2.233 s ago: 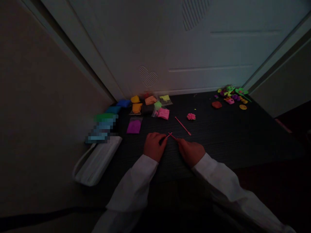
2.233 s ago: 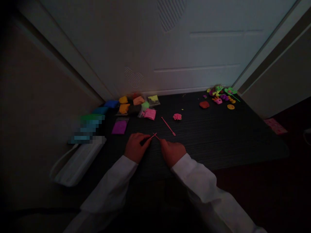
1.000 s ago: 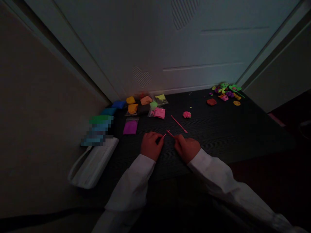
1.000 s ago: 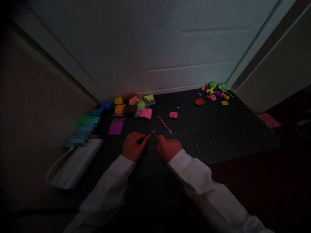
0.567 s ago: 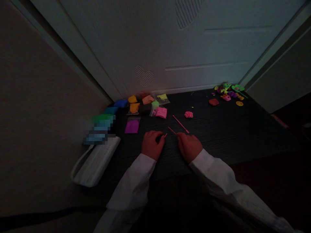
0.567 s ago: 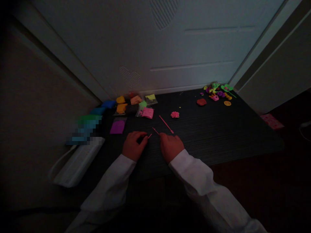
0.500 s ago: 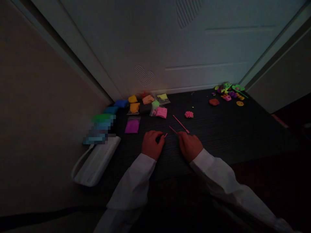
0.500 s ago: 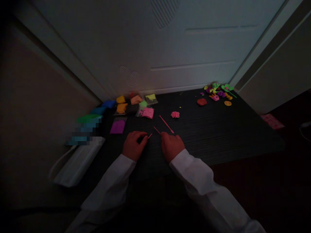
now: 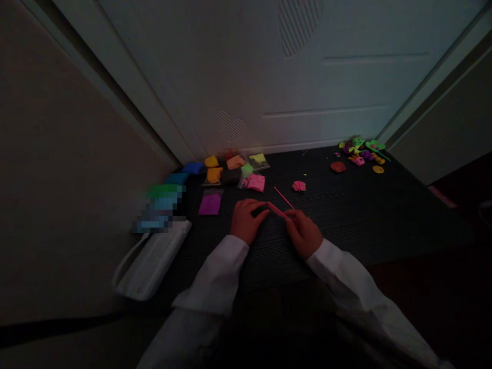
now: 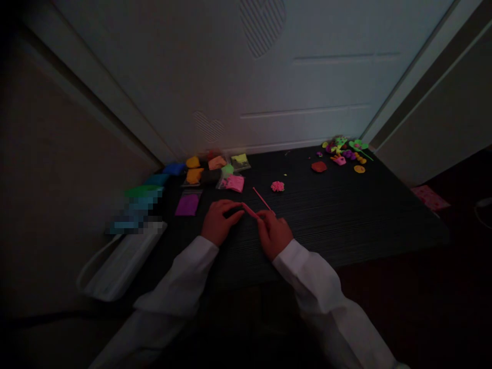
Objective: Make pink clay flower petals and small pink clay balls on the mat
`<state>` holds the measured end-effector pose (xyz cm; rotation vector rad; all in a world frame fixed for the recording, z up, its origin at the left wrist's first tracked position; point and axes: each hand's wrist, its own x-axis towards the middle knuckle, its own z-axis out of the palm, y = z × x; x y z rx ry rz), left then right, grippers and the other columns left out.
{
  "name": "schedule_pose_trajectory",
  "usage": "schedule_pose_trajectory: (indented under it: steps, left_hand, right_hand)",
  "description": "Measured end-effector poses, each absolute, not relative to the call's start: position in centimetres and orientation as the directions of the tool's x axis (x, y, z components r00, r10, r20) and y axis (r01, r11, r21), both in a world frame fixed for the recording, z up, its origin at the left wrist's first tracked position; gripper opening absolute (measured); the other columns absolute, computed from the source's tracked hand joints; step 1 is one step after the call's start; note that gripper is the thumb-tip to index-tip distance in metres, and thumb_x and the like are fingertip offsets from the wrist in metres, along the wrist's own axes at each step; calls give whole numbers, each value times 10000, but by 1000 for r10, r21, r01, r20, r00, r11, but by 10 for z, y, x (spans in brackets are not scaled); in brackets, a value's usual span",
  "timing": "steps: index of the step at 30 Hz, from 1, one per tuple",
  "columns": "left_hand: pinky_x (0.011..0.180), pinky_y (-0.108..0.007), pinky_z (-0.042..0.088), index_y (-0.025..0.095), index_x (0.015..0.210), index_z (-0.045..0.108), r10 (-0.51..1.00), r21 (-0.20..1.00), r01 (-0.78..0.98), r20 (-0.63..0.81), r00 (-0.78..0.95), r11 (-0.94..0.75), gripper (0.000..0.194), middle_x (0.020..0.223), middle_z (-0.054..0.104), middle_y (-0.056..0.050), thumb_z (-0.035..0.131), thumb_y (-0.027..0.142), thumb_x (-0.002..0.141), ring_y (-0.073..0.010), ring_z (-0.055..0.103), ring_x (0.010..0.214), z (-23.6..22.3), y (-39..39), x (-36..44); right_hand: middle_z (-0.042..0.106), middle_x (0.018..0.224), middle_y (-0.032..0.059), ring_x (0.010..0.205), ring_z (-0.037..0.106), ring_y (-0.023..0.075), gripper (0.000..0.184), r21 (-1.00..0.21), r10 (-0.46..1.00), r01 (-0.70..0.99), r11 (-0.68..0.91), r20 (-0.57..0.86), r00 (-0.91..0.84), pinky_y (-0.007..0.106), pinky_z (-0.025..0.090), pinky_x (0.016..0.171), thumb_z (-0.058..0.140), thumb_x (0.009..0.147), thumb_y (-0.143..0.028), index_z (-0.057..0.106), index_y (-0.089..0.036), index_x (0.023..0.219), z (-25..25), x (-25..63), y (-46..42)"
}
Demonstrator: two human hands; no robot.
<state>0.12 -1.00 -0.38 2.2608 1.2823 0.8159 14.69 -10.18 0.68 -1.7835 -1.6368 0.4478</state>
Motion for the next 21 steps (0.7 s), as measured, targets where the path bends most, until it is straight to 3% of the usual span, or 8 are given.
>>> schedule_pose_trajectory:
  steps: [10,16,21]
  left_hand:
    - [771,-310,382,217,773,633,864,569,650,329,381,-503,181,821,603,-8,517,339,707,-156,488,839,-3,-6,3]
    - [765,-355,362,238,782,641,872,454,748,315,374,-485,195,830,605,-19,502,354,709,-185,482,848,-8,-5,-2]
    - [755,-346,374,235,795,645,872,451,749,302,384,-486,220,841,607,-22,500,375,706,-190,478,844,-8,-5,-2]
  right_hand:
    - [562,637,-16,583,511,119,240,-683,967,730,-37,159,198,224,352,581,307,826,-282,451,-193,996,7,146,-102]
    - [563,637,-16,563,510,110,242,-698,965,715,-35,162,205,215,360,578,313,829,-289,444,-186,1005,9,146,-103]
    - [559,642,-16,567,505,111,248,-663,961,748,-36,182,207,212,353,573,315,826,-290,450,-190,1008,8,146,-102]
